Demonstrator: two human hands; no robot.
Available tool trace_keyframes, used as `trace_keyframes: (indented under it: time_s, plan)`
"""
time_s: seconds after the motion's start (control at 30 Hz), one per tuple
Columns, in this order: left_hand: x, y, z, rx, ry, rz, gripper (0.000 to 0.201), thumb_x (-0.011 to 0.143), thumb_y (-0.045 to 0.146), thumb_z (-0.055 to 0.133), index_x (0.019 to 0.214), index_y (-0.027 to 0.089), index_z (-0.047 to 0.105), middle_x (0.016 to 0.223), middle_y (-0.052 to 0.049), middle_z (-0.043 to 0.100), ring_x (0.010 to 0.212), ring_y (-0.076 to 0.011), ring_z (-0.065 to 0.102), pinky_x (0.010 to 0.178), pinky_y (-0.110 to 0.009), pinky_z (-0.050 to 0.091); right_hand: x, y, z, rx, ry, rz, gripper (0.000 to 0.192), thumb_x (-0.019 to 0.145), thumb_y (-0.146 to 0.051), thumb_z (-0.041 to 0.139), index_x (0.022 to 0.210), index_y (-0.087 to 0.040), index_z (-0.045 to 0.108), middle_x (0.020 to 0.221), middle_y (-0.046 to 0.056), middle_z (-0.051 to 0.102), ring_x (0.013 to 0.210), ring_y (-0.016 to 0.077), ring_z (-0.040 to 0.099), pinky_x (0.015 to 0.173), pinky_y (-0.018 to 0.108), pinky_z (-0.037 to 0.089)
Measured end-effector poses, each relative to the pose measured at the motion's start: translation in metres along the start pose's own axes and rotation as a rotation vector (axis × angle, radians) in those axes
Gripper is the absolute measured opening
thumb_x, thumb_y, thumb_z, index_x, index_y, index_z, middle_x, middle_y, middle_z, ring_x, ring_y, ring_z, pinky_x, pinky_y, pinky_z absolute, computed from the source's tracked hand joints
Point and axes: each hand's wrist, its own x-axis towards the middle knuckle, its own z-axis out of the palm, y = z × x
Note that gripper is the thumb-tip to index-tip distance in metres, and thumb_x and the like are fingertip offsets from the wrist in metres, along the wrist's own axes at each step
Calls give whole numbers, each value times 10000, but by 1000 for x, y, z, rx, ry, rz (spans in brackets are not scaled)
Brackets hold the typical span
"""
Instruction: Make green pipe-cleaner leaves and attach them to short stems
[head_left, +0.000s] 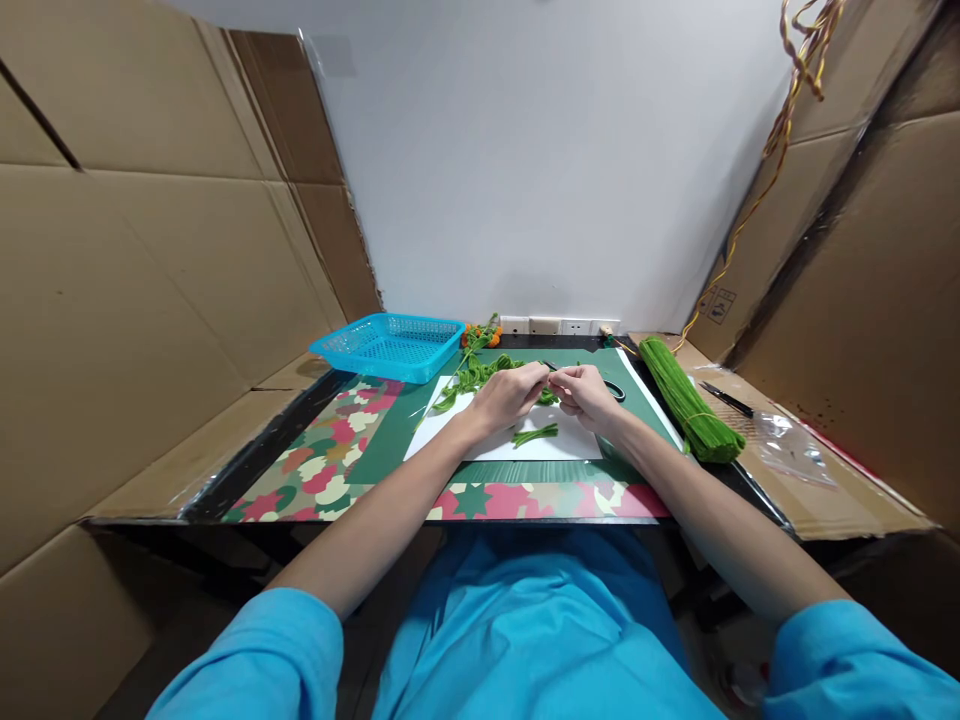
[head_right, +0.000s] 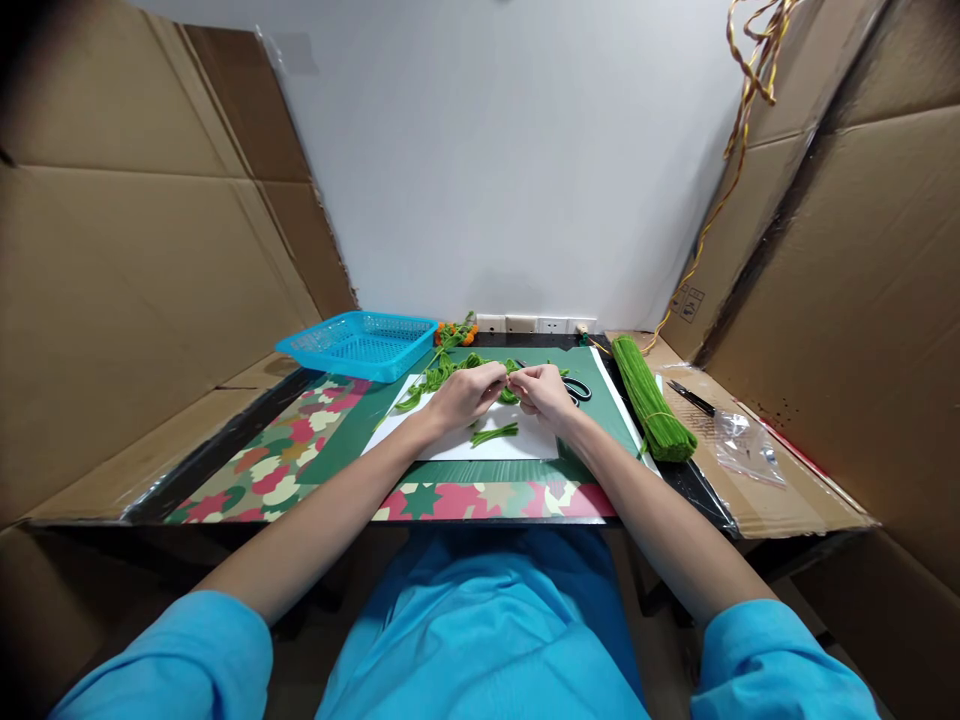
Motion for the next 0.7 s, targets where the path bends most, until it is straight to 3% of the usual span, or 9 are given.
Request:
trace_keyframes:
  time_s: [0.17,0.33,0.53,0.63,0.7]
  plan:
    - [3,1,-2,173,-88,81,198,997,82,472,944,206,616,894,-56,655,721,-204,600,672,-302,398,5,-1,-6,38,-10,93,359,650,-290,803,568,-223,460,494,-94,354,417,25,161,372,206,111]
    - [3,4,1,31,-31,24,177,1006,127,507,892,207,617,844,-45,648,705,-194,602,675,-302,418,4,-5,-8,49,-19,111,332,659,-266,798,597,-222,474,502,-103,340,428,29,140,369,204,117]
    - [4,1,10,-310,198,-256,184,989,352,635,924,191,695,804,-20,720,659,-161,605,643,-288,436,1,-5,-7,7,58,-75,336,712,-287,775,552,-209,490,493,-85,357,433,33,190,396,220,138]
    - [4,-5,12,-395,233,-337,268,989,403,625,852,181,687,755,-20,708,615,-150,584,606,-286,417,4,-1,-13,-122,130,-211,278,748,-308,726,569,-205,539,499,-62,418,417,45,247,394,229,169]
    - [3,-7,12,-450,218,-350,281,993,410,612,860,176,691,783,-30,721,628,-150,594,601,-283,418,6,2,-17,-208,156,-228,258,752,-299,702,569,-205,547,498,-50,448,404,52,283,387,229,186]
